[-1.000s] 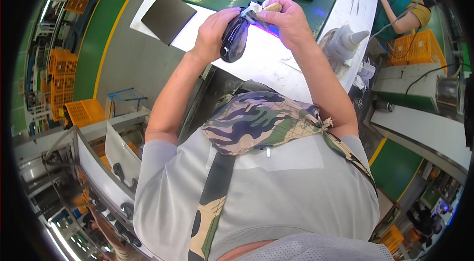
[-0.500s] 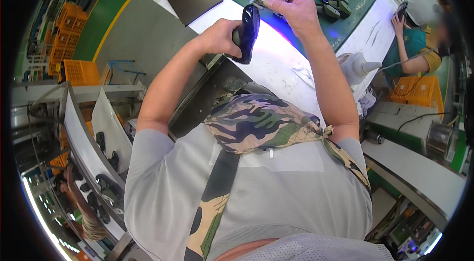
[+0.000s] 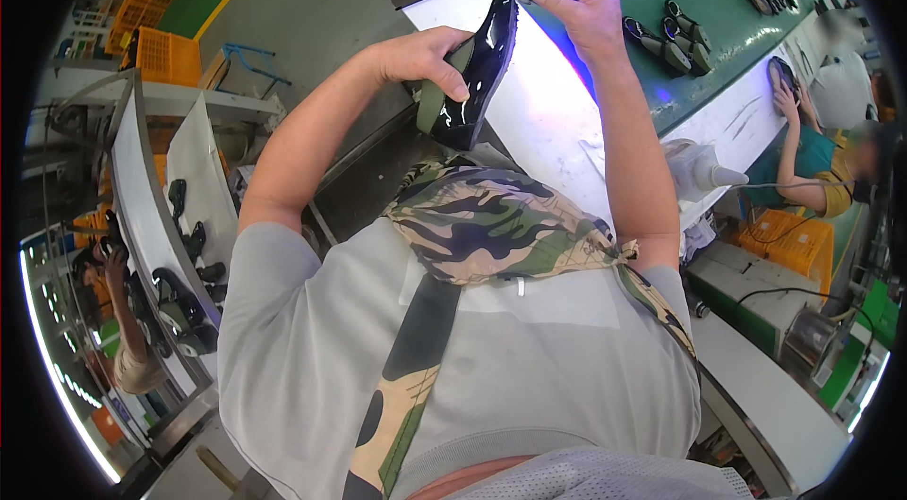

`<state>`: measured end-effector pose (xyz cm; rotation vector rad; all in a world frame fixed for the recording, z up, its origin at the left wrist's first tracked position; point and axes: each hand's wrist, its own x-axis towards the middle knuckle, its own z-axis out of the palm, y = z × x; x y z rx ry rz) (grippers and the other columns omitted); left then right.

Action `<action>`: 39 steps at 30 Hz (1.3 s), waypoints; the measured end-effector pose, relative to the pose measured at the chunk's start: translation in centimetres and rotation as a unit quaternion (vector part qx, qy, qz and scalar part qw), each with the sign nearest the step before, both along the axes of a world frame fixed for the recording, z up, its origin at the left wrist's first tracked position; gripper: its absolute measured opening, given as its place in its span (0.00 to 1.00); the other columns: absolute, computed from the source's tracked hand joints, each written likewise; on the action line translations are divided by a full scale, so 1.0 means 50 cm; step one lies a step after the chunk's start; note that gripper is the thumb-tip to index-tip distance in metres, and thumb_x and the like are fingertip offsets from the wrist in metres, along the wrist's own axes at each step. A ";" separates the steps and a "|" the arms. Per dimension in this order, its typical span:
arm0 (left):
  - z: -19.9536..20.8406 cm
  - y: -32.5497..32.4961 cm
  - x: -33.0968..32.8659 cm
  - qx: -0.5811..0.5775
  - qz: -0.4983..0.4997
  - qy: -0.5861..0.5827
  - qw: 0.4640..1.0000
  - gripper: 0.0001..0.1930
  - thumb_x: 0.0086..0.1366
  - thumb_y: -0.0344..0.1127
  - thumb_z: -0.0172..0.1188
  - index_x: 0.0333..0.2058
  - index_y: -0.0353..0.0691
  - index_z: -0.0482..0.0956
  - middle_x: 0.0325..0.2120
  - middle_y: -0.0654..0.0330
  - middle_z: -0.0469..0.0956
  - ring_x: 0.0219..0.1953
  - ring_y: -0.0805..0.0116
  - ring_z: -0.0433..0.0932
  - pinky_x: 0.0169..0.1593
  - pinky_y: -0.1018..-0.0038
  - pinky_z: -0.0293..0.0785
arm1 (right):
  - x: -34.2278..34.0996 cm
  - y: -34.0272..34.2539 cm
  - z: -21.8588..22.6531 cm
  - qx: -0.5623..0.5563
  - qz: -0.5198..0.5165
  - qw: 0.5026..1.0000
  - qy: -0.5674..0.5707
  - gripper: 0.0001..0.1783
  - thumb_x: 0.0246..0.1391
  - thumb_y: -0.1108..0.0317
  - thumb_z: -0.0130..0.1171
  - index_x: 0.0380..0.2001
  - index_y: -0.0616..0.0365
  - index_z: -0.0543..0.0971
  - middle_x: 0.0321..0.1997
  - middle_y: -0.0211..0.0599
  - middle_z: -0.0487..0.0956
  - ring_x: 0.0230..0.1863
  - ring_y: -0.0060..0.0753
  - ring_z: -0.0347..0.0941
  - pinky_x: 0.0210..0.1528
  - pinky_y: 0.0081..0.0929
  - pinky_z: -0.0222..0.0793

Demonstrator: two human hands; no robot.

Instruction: Apply adhesive or primer to the upper of a black patent leather shoe on an assembly line.

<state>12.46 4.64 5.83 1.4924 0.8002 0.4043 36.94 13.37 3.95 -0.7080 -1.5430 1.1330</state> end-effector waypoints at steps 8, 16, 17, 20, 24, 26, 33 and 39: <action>-0.051 -0.021 -0.044 -0.117 0.067 -0.045 0.990 0.36 0.44 0.41 0.72 0.51 0.29 0.73 0.42 0.59 0.79 0.43 0.70 0.76 0.51 0.76 0.71 | -0.045 -0.018 -0.011 -0.022 0.065 0.998 0.007 0.11 0.43 0.78 0.69 0.26 0.60 0.74 0.33 0.32 0.79 0.32 0.17 0.70 0.33 0.17 0.68; -0.060 -0.059 -0.061 -0.166 0.152 -0.118 0.967 0.31 0.47 0.40 0.68 0.50 0.29 0.73 0.39 0.56 0.79 0.40 0.68 0.78 0.50 0.73 0.74 | -0.078 -0.063 -0.013 0.007 0.119 0.993 -0.007 0.12 0.44 0.79 0.68 0.25 0.60 0.73 0.32 0.32 0.79 0.34 0.17 0.71 0.36 0.18 0.68; -0.069 -0.060 -0.067 -0.177 0.163 -0.149 0.959 0.29 0.49 0.38 0.67 0.49 0.29 0.73 0.39 0.55 0.80 0.39 0.68 0.79 0.49 0.72 0.75 | -0.082 -0.072 -0.015 0.001 0.136 0.991 -0.007 0.12 0.44 0.79 0.68 0.25 0.60 0.73 0.32 0.31 0.79 0.33 0.17 0.71 0.36 0.18 0.68; -0.074 -0.062 -0.076 -0.186 0.195 -0.180 0.946 0.27 0.50 0.38 0.66 0.47 0.29 0.74 0.37 0.54 0.80 0.38 0.66 0.80 0.49 0.71 0.76 | -0.092 -0.094 -0.024 -0.038 0.173 0.984 -0.004 0.12 0.43 0.79 0.68 0.25 0.60 0.73 0.31 0.31 0.79 0.31 0.16 0.68 0.34 0.18 0.66; -0.088 -0.066 -0.097 -0.189 0.238 -0.208 0.930 0.24 0.53 0.38 0.65 0.46 0.29 0.75 0.37 0.54 0.81 0.38 0.65 0.81 0.48 0.70 0.76 | -0.104 -0.125 -0.010 -0.091 0.211 0.973 -0.017 0.11 0.43 0.79 0.68 0.25 0.59 0.73 0.32 0.31 0.79 0.29 0.14 0.65 0.32 0.17 0.63; -0.093 -0.070 -0.103 -0.195 0.260 -0.223 0.919 0.21 0.56 0.37 0.64 0.45 0.30 0.75 0.37 0.54 0.81 0.38 0.65 0.81 0.48 0.69 0.77 | -0.104 -0.131 0.008 -0.078 0.220 0.972 -0.037 0.11 0.43 0.79 0.68 0.25 0.59 0.73 0.32 0.31 0.79 0.30 0.15 0.66 0.33 0.17 0.64; -0.106 -0.101 -0.112 -0.204 0.306 -0.204 0.907 0.23 0.58 0.42 0.63 0.47 0.30 0.74 0.39 0.52 0.81 0.38 0.64 0.82 0.47 0.67 0.78 | -0.108 -0.154 0.016 -0.012 0.211 0.973 -0.091 0.11 0.41 0.79 0.67 0.24 0.59 0.72 0.32 0.34 0.80 0.35 0.22 0.72 0.39 0.22 0.68; -0.147 -0.120 -0.112 -0.236 0.309 -0.261 0.884 0.23 0.61 0.42 0.61 0.49 0.31 0.74 0.42 0.52 0.80 0.42 0.62 0.81 0.50 0.64 0.77 | -0.112 -0.178 0.011 0.004 0.207 0.976 -0.074 0.11 0.41 0.80 0.66 0.25 0.60 0.72 0.33 0.35 0.80 0.36 0.23 0.72 0.40 0.23 0.68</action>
